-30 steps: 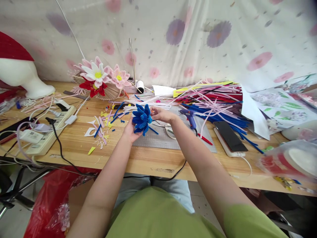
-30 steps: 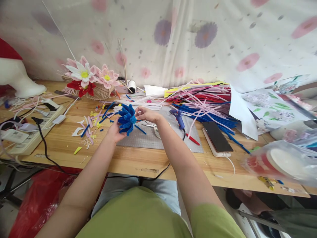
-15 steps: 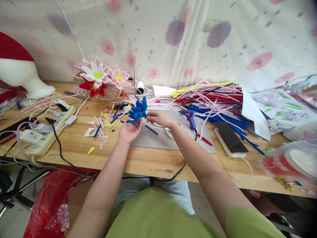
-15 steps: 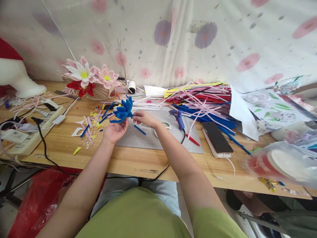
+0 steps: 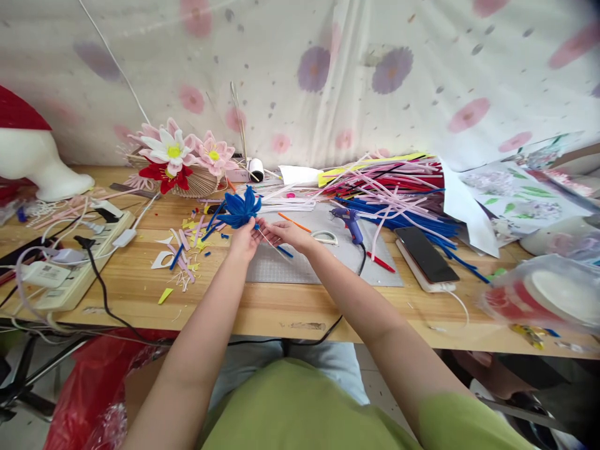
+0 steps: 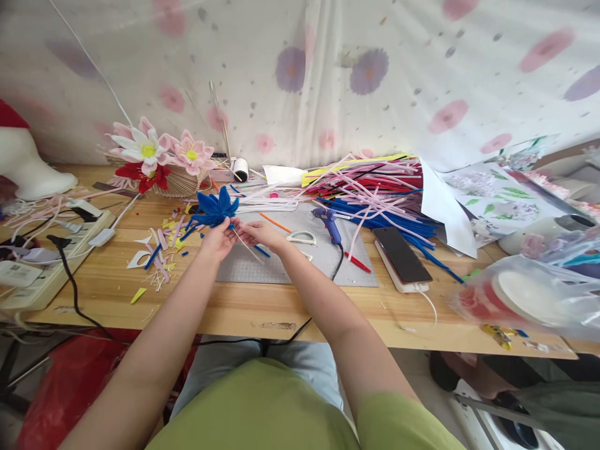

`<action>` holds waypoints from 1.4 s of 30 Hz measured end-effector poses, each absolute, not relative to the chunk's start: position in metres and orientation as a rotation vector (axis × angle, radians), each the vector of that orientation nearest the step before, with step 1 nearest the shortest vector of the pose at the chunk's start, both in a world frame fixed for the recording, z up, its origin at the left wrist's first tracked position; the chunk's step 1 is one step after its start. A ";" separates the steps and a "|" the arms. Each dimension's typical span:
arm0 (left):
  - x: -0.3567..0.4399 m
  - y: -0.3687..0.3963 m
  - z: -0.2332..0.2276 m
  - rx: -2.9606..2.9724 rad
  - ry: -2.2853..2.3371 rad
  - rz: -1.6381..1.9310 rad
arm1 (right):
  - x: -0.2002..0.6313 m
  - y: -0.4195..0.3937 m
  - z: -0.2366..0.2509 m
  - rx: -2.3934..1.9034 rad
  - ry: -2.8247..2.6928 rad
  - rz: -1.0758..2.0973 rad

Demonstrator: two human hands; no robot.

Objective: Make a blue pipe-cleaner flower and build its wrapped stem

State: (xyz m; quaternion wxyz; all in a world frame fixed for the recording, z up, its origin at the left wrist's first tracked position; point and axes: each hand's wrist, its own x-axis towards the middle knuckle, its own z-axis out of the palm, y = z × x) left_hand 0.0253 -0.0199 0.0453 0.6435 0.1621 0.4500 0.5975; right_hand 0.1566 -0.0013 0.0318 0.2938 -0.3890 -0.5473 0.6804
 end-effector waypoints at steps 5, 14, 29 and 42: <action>-0.006 -0.018 0.049 0.449 1.084 1.169 | 0.167 -0.001 0.012 -1.325 -1.708 1.348; -0.002 -0.022 0.036 0.546 1.163 1.100 | 0.158 -0.017 -0.010 -1.487 -2.267 0.471; 0.015 -0.019 -0.004 0.461 0.790 1.329 | 0.168 -0.015 -0.022 -1.436 -1.797 0.818; 0.003 -0.018 -0.002 0.472 0.832 1.324 | 0.186 -0.008 -0.010 -1.602 -1.624 0.329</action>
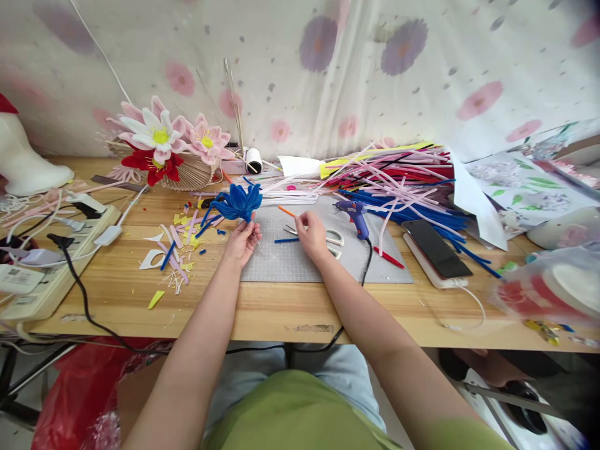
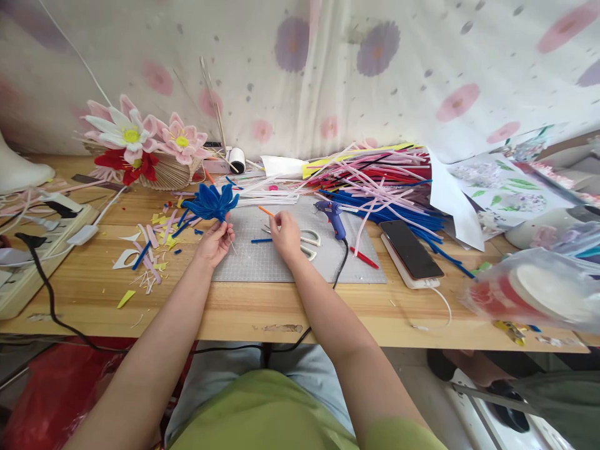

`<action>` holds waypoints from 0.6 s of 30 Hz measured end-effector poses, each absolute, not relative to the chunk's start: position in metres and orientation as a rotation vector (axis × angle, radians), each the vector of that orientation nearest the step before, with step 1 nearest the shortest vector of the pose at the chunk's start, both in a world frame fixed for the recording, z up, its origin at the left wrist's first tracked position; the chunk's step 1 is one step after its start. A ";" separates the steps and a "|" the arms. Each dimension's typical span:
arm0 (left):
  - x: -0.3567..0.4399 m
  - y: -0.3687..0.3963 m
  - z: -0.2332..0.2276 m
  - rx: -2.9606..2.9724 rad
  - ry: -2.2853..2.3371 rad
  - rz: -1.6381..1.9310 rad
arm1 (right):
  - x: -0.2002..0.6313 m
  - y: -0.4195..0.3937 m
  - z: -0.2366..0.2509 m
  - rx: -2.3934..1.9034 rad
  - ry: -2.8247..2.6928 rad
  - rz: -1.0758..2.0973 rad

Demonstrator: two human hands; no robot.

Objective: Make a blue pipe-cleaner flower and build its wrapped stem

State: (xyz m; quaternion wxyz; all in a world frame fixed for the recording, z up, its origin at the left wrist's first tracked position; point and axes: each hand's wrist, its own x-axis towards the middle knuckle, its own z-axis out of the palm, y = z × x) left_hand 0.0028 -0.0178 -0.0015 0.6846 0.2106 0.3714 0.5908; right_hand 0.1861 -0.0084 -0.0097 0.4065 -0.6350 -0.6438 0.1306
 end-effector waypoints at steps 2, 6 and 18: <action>0.004 -0.019 -0.001 0.508 0.842 1.296 | 0.199 -0.003 -0.007 -1.696 -1.592 0.288; 0.009 -0.019 -0.001 0.527 0.860 1.253 | 0.220 0.005 -0.006 -1.807 -1.654 0.232; 0.009 -0.021 -0.001 0.599 0.807 1.244 | 0.223 0.010 -0.014 -1.835 -1.678 0.280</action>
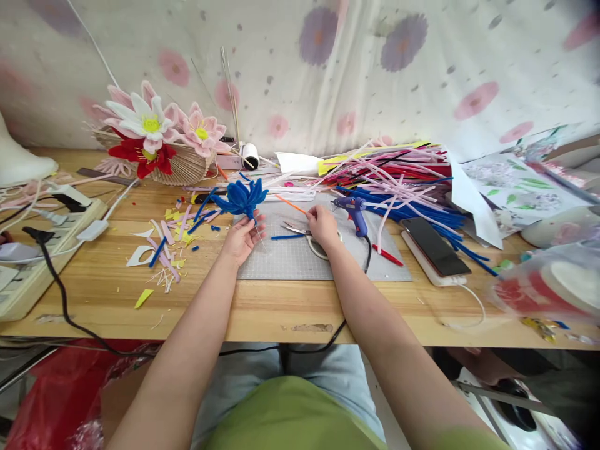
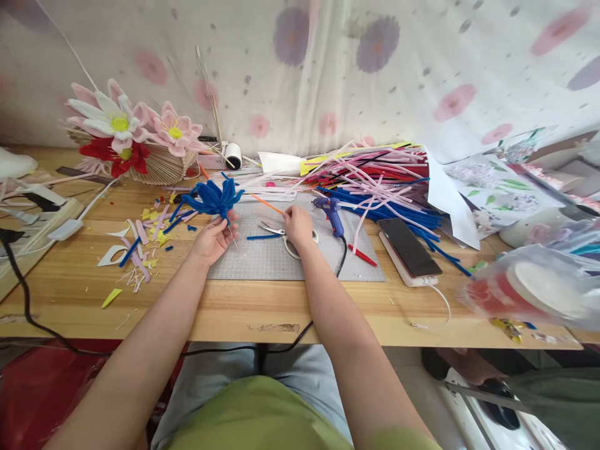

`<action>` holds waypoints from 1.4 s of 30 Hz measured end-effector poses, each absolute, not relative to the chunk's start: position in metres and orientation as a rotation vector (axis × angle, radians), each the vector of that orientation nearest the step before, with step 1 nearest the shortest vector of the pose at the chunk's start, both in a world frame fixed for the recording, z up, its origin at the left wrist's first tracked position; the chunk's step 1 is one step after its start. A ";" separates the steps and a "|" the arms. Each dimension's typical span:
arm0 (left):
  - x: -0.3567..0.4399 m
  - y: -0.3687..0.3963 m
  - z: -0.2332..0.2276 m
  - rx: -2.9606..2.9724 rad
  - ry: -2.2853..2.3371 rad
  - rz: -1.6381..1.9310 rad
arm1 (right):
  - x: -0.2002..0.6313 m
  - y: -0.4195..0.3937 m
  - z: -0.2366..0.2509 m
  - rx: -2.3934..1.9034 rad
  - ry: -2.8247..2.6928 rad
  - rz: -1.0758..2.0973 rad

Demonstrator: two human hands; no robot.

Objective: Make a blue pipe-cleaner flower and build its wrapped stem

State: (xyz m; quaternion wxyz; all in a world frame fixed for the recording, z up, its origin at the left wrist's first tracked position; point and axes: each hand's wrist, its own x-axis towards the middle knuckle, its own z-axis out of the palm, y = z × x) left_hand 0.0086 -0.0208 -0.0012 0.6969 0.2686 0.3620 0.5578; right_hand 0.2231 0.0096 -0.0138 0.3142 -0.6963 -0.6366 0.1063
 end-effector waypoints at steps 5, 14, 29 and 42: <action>0.012 -0.019 -0.002 0.601 0.814 1.281 | 0.200 -0.007 -0.009 -1.415 -1.593 0.603; 0.012 -0.008 -0.011 0.578 0.817 1.460 | 0.165 -0.023 -0.017 -1.288 -1.961 1.003; 0.014 -0.009 -0.010 0.652 0.838 1.414 | 0.180 -0.018 -0.001 -1.100 -1.770 1.647; 0.013 -0.008 -0.011 0.659 0.876 1.455 | 0.183 -0.014 -0.006 -1.026 -1.869 1.687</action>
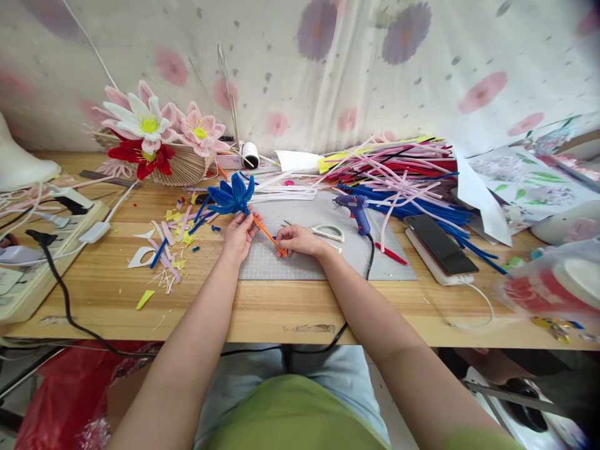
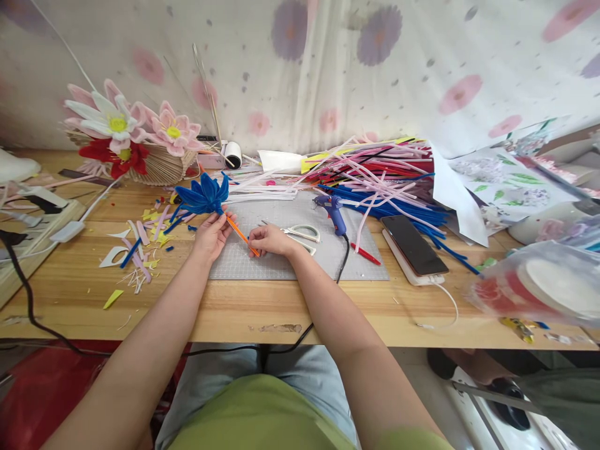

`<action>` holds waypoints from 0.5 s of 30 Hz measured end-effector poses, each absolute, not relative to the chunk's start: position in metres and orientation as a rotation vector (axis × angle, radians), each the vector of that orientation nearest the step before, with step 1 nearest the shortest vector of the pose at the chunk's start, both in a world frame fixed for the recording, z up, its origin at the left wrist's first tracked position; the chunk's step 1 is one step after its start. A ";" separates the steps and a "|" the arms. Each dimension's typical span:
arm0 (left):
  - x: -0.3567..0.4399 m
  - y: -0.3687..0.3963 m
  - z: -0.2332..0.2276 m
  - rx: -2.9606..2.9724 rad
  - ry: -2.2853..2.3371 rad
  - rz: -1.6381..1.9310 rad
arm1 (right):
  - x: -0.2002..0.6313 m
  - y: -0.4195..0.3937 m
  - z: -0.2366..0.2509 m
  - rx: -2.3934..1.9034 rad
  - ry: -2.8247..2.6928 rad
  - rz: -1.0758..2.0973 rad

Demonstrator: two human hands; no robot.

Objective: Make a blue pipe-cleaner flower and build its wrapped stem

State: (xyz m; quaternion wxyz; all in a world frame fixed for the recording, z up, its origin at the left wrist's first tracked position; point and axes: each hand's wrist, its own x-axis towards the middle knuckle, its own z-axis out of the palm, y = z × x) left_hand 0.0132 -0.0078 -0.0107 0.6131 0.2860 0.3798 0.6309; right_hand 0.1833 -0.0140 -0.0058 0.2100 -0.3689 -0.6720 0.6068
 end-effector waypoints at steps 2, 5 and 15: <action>0.013 -0.008 -0.011 0.642 0.879 1.461 | 0.184 -0.014 -0.005 -1.014 -1.874 1.694; 0.012 -0.007 -0.010 0.611 0.886 1.472 | 0.183 -0.015 -0.005 -1.018 -1.870 1.695; 0.011 -0.007 -0.004 0.512 0.941 1.513 | 0.183 -0.013 -0.009 -1.074 -1.791 1.718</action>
